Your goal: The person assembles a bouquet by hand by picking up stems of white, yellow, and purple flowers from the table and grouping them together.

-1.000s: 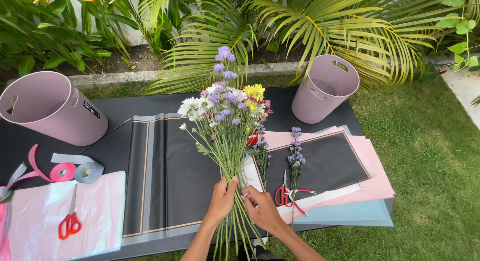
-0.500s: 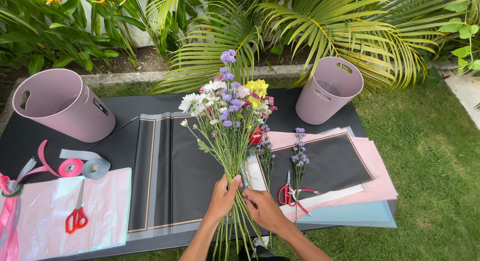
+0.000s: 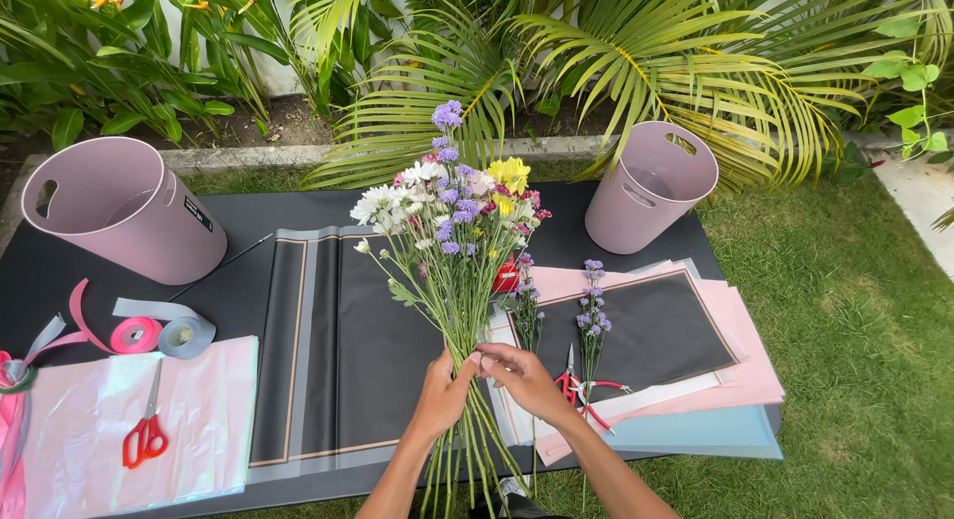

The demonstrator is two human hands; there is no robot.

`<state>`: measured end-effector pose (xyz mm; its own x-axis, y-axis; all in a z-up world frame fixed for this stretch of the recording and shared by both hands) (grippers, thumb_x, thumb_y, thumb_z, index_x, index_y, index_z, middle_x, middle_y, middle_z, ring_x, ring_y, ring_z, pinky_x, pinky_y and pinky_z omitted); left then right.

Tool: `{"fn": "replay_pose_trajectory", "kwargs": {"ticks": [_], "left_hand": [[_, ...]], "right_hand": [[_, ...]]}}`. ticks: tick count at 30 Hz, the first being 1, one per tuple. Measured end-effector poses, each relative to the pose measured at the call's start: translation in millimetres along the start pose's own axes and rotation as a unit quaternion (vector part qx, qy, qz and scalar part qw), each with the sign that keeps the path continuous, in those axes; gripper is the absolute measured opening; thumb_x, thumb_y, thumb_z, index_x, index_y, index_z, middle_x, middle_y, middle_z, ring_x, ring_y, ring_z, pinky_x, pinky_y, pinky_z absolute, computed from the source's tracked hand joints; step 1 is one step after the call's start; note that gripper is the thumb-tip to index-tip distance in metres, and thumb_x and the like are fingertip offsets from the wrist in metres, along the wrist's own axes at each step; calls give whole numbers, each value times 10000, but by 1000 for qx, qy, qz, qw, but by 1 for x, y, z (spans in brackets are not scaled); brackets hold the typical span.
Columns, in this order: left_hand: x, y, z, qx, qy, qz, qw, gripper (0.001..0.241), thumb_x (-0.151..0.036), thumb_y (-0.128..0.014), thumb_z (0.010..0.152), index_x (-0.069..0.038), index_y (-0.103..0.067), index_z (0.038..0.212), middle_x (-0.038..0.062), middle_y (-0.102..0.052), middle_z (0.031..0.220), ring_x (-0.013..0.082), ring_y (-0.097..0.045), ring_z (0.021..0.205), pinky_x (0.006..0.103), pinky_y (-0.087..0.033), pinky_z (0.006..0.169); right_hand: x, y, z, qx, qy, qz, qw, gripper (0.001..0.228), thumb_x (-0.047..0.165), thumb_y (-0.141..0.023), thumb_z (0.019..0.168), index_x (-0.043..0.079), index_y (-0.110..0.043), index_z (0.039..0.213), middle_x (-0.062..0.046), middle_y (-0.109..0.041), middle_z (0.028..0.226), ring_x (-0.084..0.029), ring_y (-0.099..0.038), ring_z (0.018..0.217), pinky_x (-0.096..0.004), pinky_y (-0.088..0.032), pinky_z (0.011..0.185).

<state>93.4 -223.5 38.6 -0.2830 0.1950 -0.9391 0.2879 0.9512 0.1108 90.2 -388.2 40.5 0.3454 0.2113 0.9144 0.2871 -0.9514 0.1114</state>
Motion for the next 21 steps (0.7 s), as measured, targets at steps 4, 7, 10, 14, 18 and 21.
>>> {"fn": "replay_pose_trajectory", "kwargs": {"ticks": [4, 7, 10, 14, 18, 21], "left_hand": [[-1, -4, 2, -13, -76, 16, 997, 402, -500, -581, 1199, -136, -743, 1144, 34, -766, 1022, 193, -684, 943, 399, -512, 888], [-10, -1, 0, -19, -94, 28, 995, 352, -427, -577, 1190, -150, -770, 1292, 20, -805, 1091, 178, -717, 997, 403, -548, 936], [-8, 8, 0, -29, -52, 35, 998, 406, -479, -579, 1188, -159, -764, 1356, -7, -683, 914, 128, -508, 750, 378, -431, 735], [-1, 13, 6, -34, -54, 28, 998, 402, -524, -587, 1190, -142, -674, 1100, 40, -731, 969, 200, -650, 874, 409, -471, 812], [-7, 12, 7, -31, -53, 10, 998, 383, -465, -602, 1208, -140, -651, 1011, 20, -636, 919, 181, -579, 888, 405, -464, 898], [-34, 4, -3, 11, -55, -12, 998, 531, -484, -542, 1184, -134, -713, 1545, 65, -827, 1402, 200, -763, 1317, 425, -562, 1128]], "right_hand": [[9, -2, 14, -29, 44, 15, 999, 484, 451, -732, 1119, 72, -842, 1399, -30, -861, 1122, -145, -813, 1025, -354, -670, 868], [-2, -3, 9, -49, 62, 32, 996, 337, 372, -705, 1151, 89, -843, 1269, -21, -841, 970, -122, -776, 913, -339, -636, 790], [-26, -6, -6, -44, 38, 43, 997, 351, 191, -674, 1125, 136, -861, 1416, -74, -902, 1162, -219, -887, 984, -359, -669, 836], [-65, -19, -7, 21, -7, 18, 1000, 374, 181, -719, 1117, 60, -903, 1420, -33, -890, 1257, -133, -771, 1033, -336, -611, 965], [-37, -11, 8, 14, 9, 131, 991, 384, 188, -748, 1091, 64, -873, 1433, -88, -891, 1354, -213, -809, 1273, -387, -628, 1046], [-31, -16, 28, 56, -13, 203, 978, 752, 348, -738, 1104, 24, -592, 1767, -69, -741, 1618, -162, -701, 1406, -384, -594, 1109]]}}
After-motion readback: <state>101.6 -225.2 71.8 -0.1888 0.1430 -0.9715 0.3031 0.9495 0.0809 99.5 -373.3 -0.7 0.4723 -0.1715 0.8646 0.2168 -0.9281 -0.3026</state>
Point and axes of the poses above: each hand's wrist, its own z-axis towards the middle knuckle, its own y-axis out of the back of the hand, x = y × z, the point moved 9 cm from there along z, towards the middle knuckle
